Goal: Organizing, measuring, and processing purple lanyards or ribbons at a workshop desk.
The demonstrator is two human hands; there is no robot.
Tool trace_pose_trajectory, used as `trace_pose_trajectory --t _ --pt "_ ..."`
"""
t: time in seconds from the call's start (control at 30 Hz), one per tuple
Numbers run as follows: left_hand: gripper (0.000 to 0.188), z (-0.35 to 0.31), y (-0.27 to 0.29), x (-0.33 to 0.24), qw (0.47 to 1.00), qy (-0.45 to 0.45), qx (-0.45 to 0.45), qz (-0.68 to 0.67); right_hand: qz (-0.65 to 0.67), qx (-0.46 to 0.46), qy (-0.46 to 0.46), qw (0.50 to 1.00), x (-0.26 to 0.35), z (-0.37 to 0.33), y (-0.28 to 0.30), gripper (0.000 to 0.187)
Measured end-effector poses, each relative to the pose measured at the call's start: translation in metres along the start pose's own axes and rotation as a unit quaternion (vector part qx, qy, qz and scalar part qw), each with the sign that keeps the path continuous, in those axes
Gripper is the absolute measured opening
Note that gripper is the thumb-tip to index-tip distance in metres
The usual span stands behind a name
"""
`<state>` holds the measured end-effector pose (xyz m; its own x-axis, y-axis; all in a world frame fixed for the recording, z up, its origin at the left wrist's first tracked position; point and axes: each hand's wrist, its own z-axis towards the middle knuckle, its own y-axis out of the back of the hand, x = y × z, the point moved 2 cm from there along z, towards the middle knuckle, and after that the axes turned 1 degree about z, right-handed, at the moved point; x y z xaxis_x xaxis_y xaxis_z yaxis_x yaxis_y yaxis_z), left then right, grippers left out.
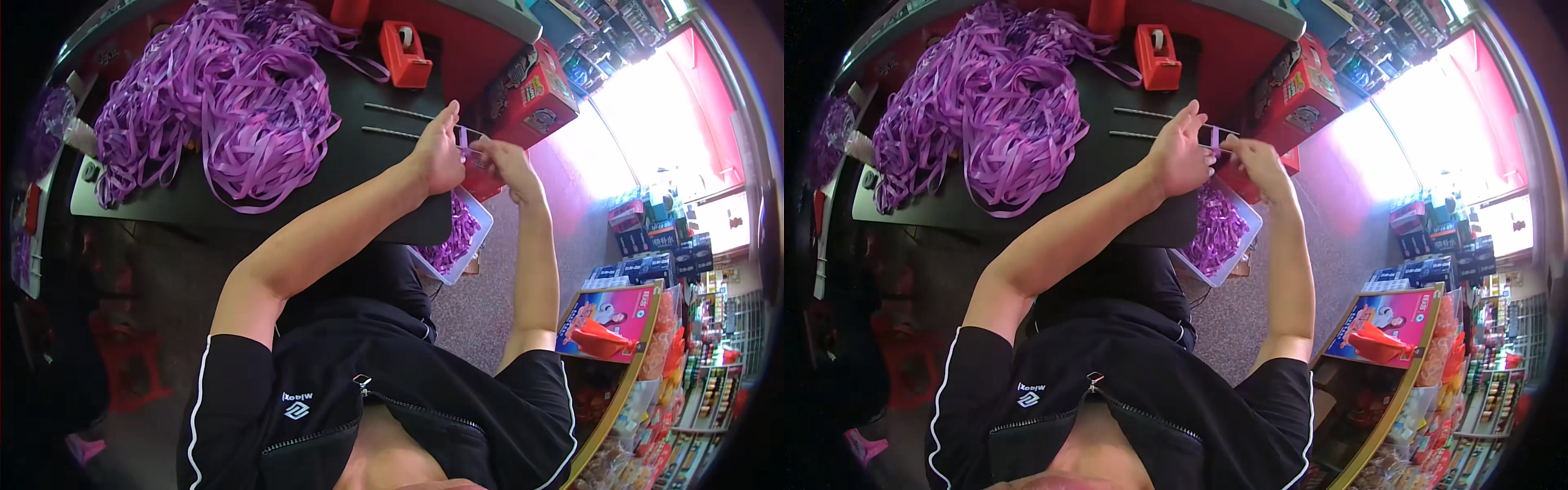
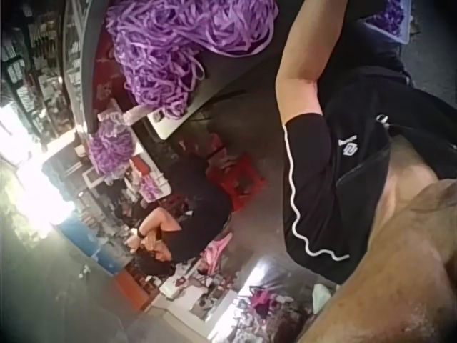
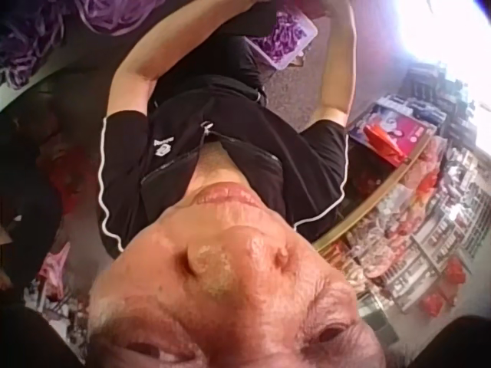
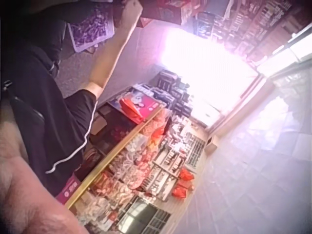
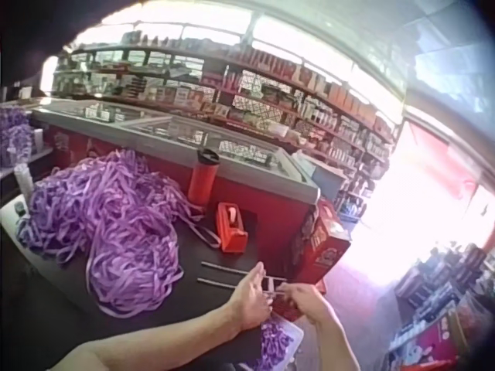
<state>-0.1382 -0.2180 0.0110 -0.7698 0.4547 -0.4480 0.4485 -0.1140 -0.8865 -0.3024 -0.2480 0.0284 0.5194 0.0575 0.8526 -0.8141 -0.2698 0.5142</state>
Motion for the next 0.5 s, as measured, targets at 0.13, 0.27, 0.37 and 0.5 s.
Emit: trace_pose_trajectory --t 0.13,0.27,0.37,0.5 --pt "0.087 -0.005 -0.005 -0.002 0.999 -0.010 0.036 -0.030 0.010 -0.082 0.138 0.987 0.059 0.024 -0.004 0.026" --pt "0.090 0.005 0.003 -0.001 0.999 -0.013 0.026 -0.018 -0.051 -0.119 0.248 0.960 0.098 0.085 -0.026 0.028" --pt "0.093 0.010 0.005 0.002 1.000 -0.014 0.022 -0.012 -0.081 -0.099 0.167 0.978 0.094 0.147 -0.037 0.028" --pt "0.095 0.009 0.003 0.001 0.999 0.000 0.021 -0.033 -0.063 -0.022 0.001 0.998 0.097 0.183 -0.050 0.027"
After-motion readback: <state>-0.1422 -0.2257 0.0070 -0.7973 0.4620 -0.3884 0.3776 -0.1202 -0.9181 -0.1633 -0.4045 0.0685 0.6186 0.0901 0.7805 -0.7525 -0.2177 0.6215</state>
